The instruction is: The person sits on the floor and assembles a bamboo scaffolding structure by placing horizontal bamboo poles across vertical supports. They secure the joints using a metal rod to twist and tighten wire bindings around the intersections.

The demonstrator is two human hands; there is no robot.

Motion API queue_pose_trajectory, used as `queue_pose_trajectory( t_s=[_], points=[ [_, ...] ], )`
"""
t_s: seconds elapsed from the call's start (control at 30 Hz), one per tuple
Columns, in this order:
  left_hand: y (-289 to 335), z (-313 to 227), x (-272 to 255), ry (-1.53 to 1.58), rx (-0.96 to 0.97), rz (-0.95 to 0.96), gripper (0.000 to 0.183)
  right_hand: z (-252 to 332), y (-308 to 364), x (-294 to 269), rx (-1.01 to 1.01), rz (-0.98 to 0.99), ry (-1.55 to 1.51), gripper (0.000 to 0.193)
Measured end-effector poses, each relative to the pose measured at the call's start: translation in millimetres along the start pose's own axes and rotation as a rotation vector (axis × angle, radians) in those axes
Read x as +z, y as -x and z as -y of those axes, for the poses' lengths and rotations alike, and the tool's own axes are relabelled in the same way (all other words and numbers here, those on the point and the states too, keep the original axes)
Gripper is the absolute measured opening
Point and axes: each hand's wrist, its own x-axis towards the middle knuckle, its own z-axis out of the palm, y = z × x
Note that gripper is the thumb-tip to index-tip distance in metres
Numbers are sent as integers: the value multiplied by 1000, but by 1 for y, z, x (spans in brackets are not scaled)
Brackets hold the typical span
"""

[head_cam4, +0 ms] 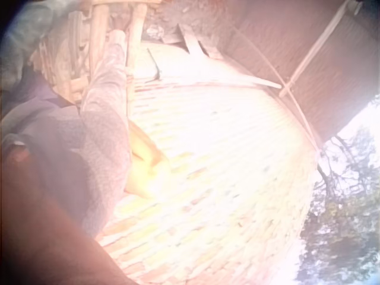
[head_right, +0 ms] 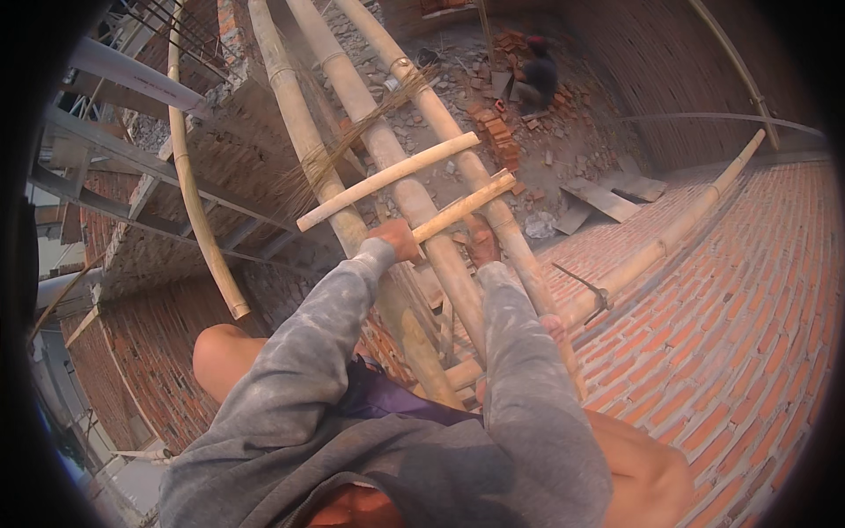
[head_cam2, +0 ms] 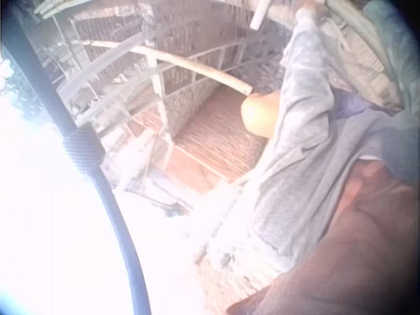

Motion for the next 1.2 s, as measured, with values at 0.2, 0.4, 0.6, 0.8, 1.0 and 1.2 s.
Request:
queue_pose_trajectory(
  t_s=[0.2, 0.4, 0.6, 0.8, 1.0, 1.2],
  points=[
    [6, -2, -1, -19, 22, -77, 71, -3, -12, 9, 385, 251, -405, 28],
    [7, 0, 1, -6, 8, -105, 75, -6, -41, 35, 242, 148, -331, 27],
    [7, 2, 3, 38, 21, -127, 72, -18, -53, 45, 9, 3, 288, 39],
    [6, 3, 4, 51, 23, -143, 70, -19, -27, 41, -187, -155, 236, 27],
    [8, 2, 1, 42, 22, -130, 64, 14, -26, 4, 133, 351, 307, 35],
    [4, 0, -1, 15, 12, -105, 60, 78, -9, -59, -4, 842, 856, 35]
  ],
)
